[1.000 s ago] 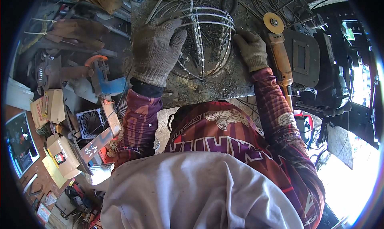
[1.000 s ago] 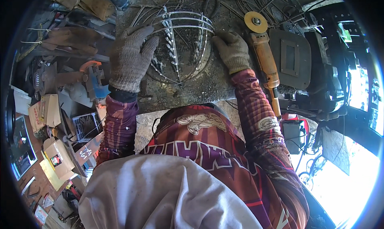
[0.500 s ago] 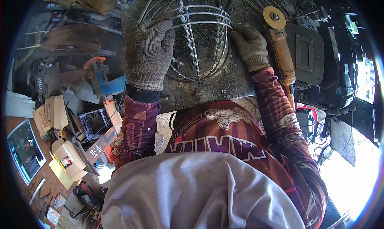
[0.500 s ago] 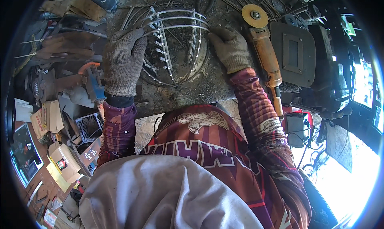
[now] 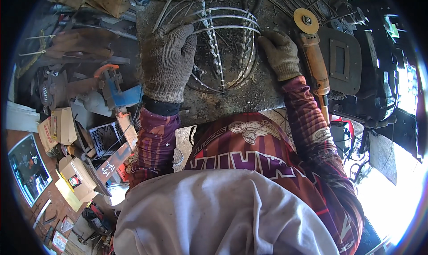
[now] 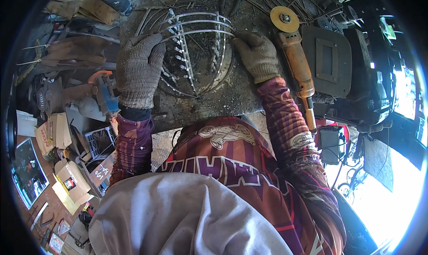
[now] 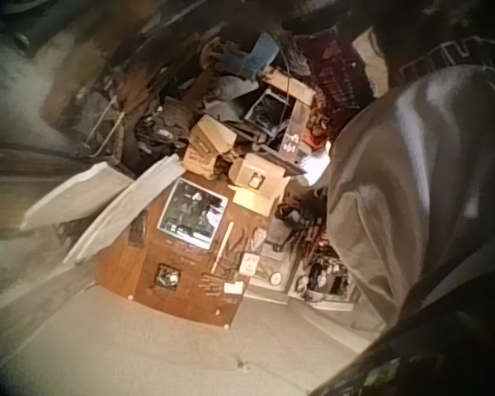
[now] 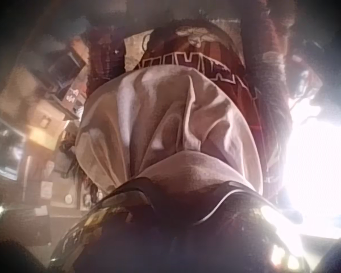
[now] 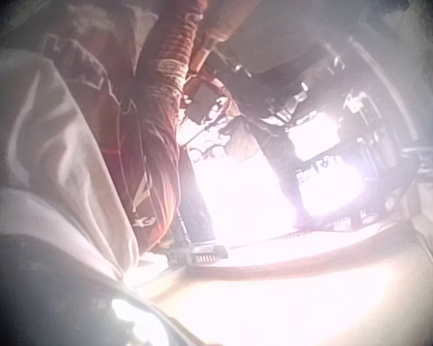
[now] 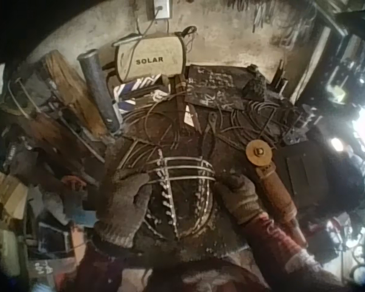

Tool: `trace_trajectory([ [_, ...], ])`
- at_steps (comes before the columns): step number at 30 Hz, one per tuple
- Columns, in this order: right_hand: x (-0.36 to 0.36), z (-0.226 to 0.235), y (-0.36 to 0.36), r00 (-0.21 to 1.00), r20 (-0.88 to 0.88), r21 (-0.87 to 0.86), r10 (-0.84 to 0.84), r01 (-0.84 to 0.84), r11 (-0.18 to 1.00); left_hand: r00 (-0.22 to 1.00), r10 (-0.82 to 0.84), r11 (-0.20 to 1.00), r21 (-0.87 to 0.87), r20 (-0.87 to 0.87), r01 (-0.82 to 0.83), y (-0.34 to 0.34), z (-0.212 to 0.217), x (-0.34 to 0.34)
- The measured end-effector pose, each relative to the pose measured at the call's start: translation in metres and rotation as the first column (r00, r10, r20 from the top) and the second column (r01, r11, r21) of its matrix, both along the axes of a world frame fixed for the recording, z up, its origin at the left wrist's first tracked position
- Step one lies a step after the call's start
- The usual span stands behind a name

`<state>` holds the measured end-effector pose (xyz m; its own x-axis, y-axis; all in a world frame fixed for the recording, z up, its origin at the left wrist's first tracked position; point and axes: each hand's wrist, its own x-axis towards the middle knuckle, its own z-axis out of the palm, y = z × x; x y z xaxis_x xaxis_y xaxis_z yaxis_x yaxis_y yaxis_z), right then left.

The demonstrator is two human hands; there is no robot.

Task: The person positions metal rings and bars to form a cage-like structure and then welds the components together using a welding torch.

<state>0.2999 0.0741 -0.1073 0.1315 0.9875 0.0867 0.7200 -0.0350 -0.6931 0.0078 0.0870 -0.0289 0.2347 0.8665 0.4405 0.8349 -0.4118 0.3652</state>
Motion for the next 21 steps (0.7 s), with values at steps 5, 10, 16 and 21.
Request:
trace_trajectory([
  [5,-0.0016,0.0026,-0.0011,1.0,0.002,0.017,0.004,-0.004,1.0,0.999,-0.023,0.999,0.031,0.028,0.023,0.0018,-0.0038,-0.0027],
  [10,-0.0013,0.0048,-0.0015,1.0,-0.022,-0.02,-0.011,0.011,1.0,0.999,-0.03,0.999,0.016,0.029,0.03,0.0022,-0.0039,-0.0025],
  [16,0.0004,0.0001,-0.001,1.0,0.021,0.003,0.0,0.0,1.0,1.0,-0.026,1.0,0.011,0.017,0.025,0.0008,-0.004,-0.0021],
  [21,0.0008,-0.0002,-0.0008,1.0,0.004,0.006,0.001,-0.001,1.0,1.0,-0.014,1.0,0.021,0.008,0.013,0.0003,-0.0044,-0.0012],
])
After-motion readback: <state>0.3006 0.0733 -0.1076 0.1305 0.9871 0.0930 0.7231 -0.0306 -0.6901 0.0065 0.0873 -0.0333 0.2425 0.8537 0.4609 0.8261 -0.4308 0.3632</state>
